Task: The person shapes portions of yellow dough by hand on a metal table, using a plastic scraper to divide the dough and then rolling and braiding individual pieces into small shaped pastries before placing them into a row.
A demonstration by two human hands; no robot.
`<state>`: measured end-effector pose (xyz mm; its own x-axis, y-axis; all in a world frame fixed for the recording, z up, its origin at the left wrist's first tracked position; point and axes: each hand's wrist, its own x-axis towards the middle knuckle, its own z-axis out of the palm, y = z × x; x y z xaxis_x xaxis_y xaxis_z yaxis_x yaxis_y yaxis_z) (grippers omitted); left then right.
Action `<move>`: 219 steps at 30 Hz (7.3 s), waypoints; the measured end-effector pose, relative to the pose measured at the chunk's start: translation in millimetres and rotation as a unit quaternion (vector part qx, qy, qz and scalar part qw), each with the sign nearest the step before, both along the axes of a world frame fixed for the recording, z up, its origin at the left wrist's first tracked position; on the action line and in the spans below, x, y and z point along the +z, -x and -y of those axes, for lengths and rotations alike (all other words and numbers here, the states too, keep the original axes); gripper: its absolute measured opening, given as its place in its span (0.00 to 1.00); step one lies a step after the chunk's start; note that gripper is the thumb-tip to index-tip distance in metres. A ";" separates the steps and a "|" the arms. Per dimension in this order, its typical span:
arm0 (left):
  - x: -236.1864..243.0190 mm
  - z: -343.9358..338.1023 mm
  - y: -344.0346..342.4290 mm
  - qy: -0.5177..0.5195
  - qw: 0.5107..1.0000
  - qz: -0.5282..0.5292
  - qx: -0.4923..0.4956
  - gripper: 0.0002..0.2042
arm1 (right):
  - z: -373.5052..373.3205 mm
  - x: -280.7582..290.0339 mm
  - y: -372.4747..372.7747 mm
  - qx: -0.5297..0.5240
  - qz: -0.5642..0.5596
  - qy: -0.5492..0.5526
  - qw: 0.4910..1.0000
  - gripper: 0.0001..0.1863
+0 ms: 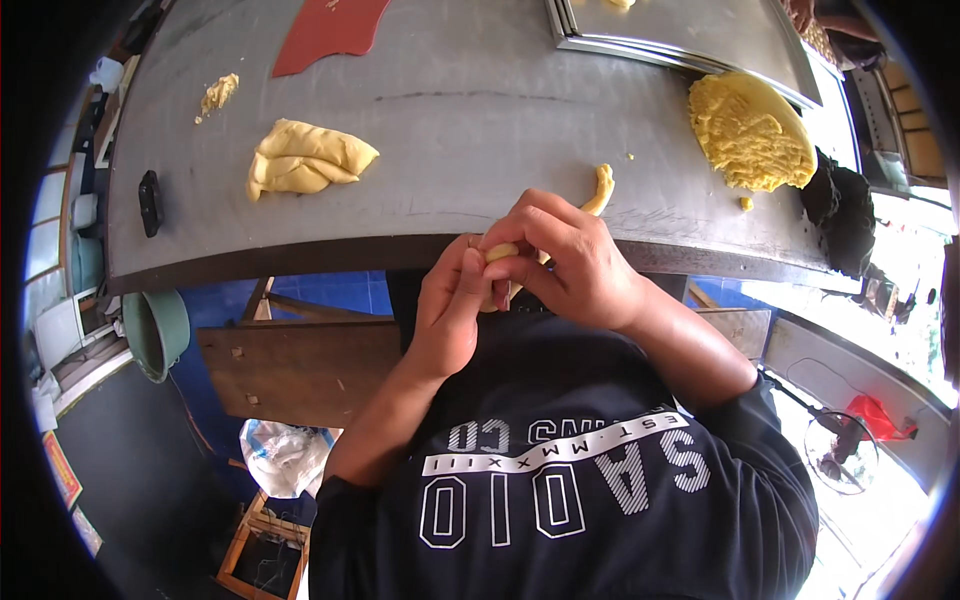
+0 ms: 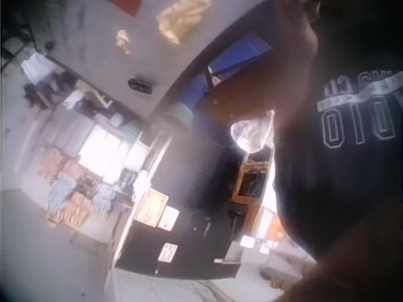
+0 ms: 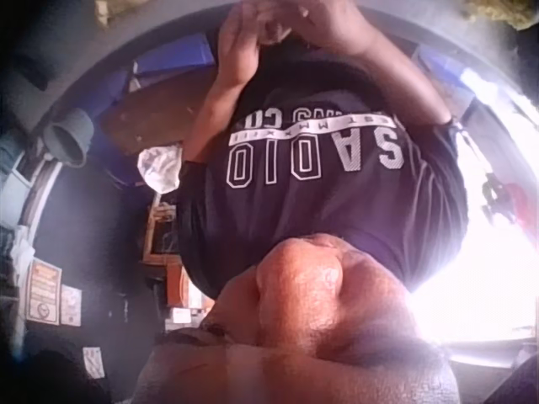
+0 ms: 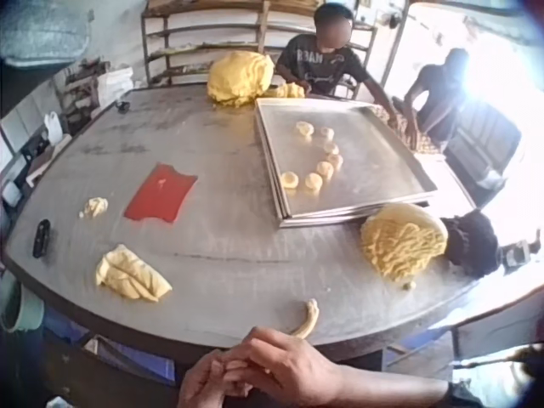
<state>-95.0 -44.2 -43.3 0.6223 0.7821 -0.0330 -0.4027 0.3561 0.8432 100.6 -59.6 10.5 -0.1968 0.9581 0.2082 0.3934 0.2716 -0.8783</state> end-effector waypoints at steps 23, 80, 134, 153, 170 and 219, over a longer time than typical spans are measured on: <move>-3.8 4.2 29.7 -0.134 0.986 -0.096 0.012 0.19 | -37.6 -23.3 26.4 -0.083 0.200 0.031 0.976 0.09; 9.7 -9.8 -14.7 -0.098 0.994 -0.027 0.049 0.17 | -32.1 23.0 3.1 0.034 0.165 -0.090 0.982 0.15; 9.2 -14.8 -4.0 -0.140 0.984 -0.078 0.080 0.14 | -93.5 -28.8 13.3 -0.054 0.228 -0.044 0.971 0.19; 4.6 -27.6 -22.5 -0.030 0.997 0.018 0.067 0.20 | -56.0 30.6 -11.2 0.057 0.155 -0.064 0.984 0.17; 14.4 -20.7 -10.5 -0.104 0.991 -0.028 0.076 0.18 | -109.5 -25.0 6.1 -0.034 0.274 -0.029 0.961 0.13; 16.6 -25.6 -29.9 -0.026 0.995 -0.016 0.095 0.19 | -100.6 -9.5 -7.3 -0.060 0.164 -0.069 0.982 0.11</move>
<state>-65.1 -18.6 -26.6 0.4618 0.8869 -0.0077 -0.4310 0.2320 0.8720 107.8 41.0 0.9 -0.1619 0.9456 0.2821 0.6858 0.3133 -0.6569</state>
